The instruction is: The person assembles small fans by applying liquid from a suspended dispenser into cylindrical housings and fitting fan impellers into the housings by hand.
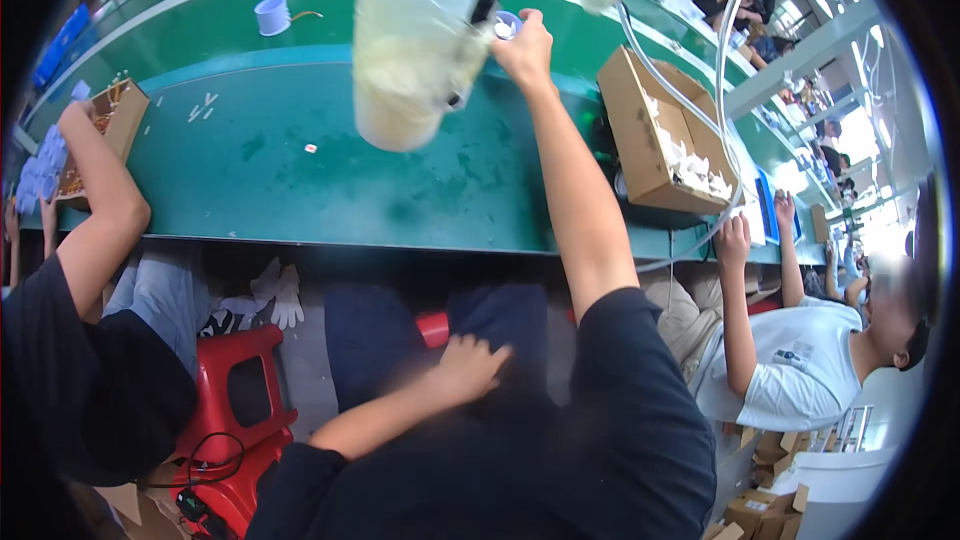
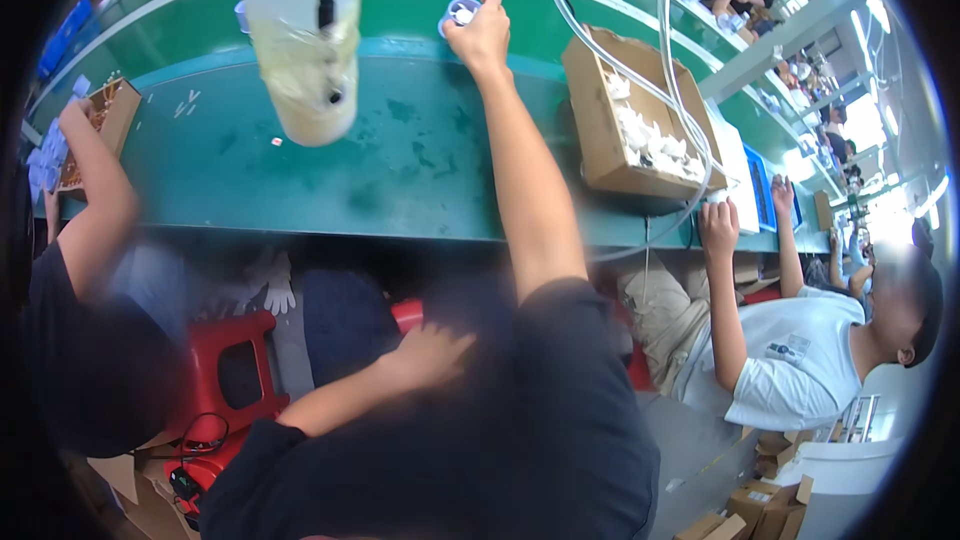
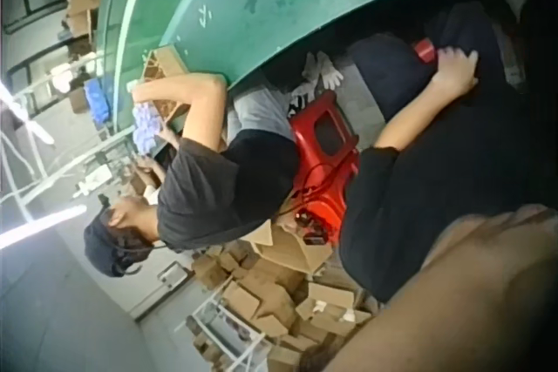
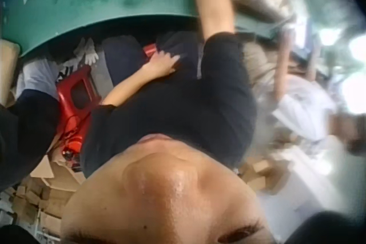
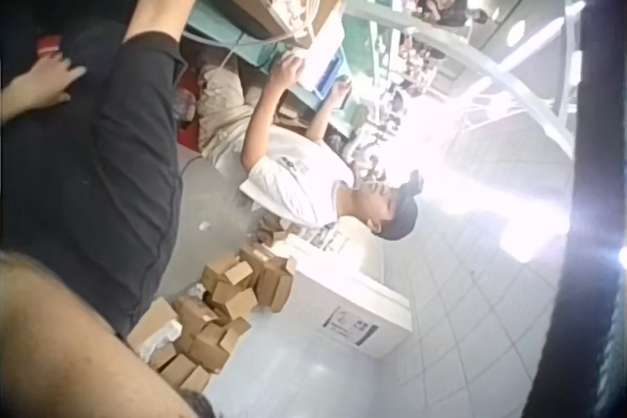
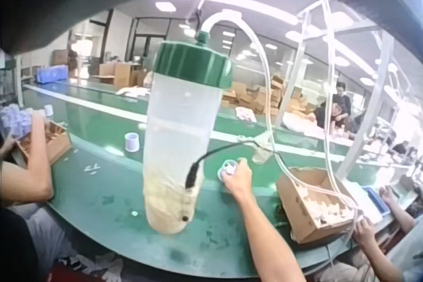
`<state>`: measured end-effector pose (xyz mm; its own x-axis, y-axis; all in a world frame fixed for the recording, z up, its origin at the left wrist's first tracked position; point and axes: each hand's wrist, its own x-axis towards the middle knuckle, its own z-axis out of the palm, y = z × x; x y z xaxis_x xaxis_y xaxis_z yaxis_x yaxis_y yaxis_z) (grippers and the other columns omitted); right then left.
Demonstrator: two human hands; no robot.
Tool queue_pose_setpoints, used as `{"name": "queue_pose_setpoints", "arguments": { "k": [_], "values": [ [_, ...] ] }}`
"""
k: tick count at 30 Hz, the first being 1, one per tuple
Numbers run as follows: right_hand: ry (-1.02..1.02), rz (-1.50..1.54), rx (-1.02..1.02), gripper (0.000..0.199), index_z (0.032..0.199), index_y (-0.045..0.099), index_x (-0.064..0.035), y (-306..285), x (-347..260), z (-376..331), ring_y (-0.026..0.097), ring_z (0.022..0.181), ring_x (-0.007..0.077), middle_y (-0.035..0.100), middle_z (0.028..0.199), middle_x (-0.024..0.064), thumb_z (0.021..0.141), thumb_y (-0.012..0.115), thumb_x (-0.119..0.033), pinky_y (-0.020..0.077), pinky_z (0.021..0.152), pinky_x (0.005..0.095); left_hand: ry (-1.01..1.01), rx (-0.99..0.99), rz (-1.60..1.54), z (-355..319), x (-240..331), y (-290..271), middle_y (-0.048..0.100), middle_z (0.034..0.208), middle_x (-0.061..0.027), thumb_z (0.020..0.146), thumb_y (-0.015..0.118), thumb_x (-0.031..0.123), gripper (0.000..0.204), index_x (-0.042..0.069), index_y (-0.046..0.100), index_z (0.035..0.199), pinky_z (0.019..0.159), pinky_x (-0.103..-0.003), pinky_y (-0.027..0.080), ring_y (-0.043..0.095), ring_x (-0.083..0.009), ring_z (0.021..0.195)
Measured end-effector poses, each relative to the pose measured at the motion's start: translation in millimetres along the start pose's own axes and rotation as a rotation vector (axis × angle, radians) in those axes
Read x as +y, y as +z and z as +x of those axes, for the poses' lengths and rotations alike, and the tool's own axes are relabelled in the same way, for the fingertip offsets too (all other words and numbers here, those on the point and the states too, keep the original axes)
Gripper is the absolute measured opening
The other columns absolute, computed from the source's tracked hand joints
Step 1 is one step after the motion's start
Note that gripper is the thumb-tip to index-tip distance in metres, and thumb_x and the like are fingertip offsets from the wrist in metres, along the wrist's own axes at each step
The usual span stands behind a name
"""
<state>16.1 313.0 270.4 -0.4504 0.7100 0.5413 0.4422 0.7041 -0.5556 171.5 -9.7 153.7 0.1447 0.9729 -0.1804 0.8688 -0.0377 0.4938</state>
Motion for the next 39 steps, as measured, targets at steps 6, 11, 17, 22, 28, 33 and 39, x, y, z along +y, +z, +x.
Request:
{"name": "queue_pose_setpoints", "arguments": {
  "k": [6, 11, 17, 22, 28, 33, 39],
  "values": [
    [-0.026, 0.314, 0.152, 0.065, 0.111, 0.044, 0.0035, 29.2, 182.7, 99.1, 0.057, 0.091, 0.0349, 0.056, 0.099, 0.0243, 0.061, 0.073, -0.026, 0.0468, 0.079, 0.0370, 0.076, 0.047, -0.022, -7.4, -11.1, 0.1, 0.059, 0.095, -0.0163, 0.078, 0.060, 0.035, 0.048, 0.009, 0.048, 0.116, 0.074, -0.044, 0.043, 0.055, -0.0322, 0.092],
    [0.136, -0.225, -0.004, 0.061, 0.113, 0.045, -0.0034, 41.3, 15.0, 44.0, 0.058, 0.090, 0.0313, 0.059, 0.096, 0.0195, 0.065, 0.071, -0.030, 0.0468, 0.076, 0.0369, -0.150, -0.073, -0.146, -30.9, -34.3, -17.7, 0.056, 0.100, -0.0183, 0.081, 0.056, 0.034, 0.046, 0.005, 0.047, 0.114, 0.078, -0.043, 0.043, 0.054, -0.0317, 0.096],
    [0.037, 0.520, -0.438, 0.058, 0.113, 0.047, -0.0024, -44.2, -27.6, 22.5, 0.051, 0.103, 0.0260, 0.054, 0.111, 0.0165, 0.074, 0.065, -0.041, 0.0424, 0.082, 0.0384, 0.265, -0.105, -1.048, -75.3, -84.8, -110.0, 0.063, 0.071, -0.0124, 0.087, 0.052, 0.020, 0.020, 0.001, 0.056, 0.090, 0.063, -0.036, 0.048, 0.062, -0.0239, 0.063],
    [-0.068, 1.469, -0.635, 0.070, 0.119, 0.040, 0.0030, -61.7, -95.1, -15.6, 0.052, 0.104, 0.0248, 0.052, 0.114, 0.0142, 0.076, 0.062, -0.047, 0.0423, 0.084, 0.0373, 0.691, 0.789, -1.939, -96.6, -139.2, -162.6, 0.054, 0.060, -0.0090, 0.084, 0.057, 0.015, 0.018, 0.002, 0.051, 0.096, 0.052, -0.032, 0.042, 0.054, -0.0165, 0.054],
    [-0.474, 1.251, -0.702, 0.087, 0.126, 0.034, 0.0039, -74.9, -125.3, -29.0, 0.049, 0.110, 0.0286, 0.048, 0.121, 0.0192, 0.067, 0.068, -0.051, 0.0427, 0.089, 0.0394, -0.451, 1.180, -0.317, -28.4, -207.0, -265.0, 0.056, 0.098, -0.0157, 0.078, 0.061, 0.021, 0.050, 0.001, 0.040, 0.119, 0.081, -0.035, 0.044, 0.056, -0.0258, 0.091],
    [-0.388, 1.153, -0.628, 0.089, 0.124, 0.034, 0.0052, -90.5, -121.3, -46.6, 0.050, 0.109, 0.0311, 0.048, 0.119, 0.0203, 0.061, 0.078, -0.040, 0.0438, 0.087, 0.0416, -0.705, 1.026, 0.164, 45.4, -289.2, -297.2, 0.046, 0.116, -0.0245, 0.073, 0.067, 0.027, 0.069, 0.002, 0.032, 0.126, 0.086, -0.041, 0.043, 0.048, -0.0345, 0.107],
    [-0.381, 1.112, -0.555, 0.092, 0.124, 0.034, 0.0050, -125.3, -106.3, -60.3, 0.051, 0.107, 0.0320, 0.050, 0.115, 0.0196, 0.055, 0.083, -0.031, 0.0436, 0.087, 0.0420, -0.598, 1.115, 0.143, 95.7, -345.7, -314.3, 0.045, 0.116, -0.0247, 0.072, 0.068, 0.028, 0.075, 0.001, 0.027, 0.128, 0.085, -0.040, 0.044, 0.049, -0.0367, 0.104]
  ]
}}
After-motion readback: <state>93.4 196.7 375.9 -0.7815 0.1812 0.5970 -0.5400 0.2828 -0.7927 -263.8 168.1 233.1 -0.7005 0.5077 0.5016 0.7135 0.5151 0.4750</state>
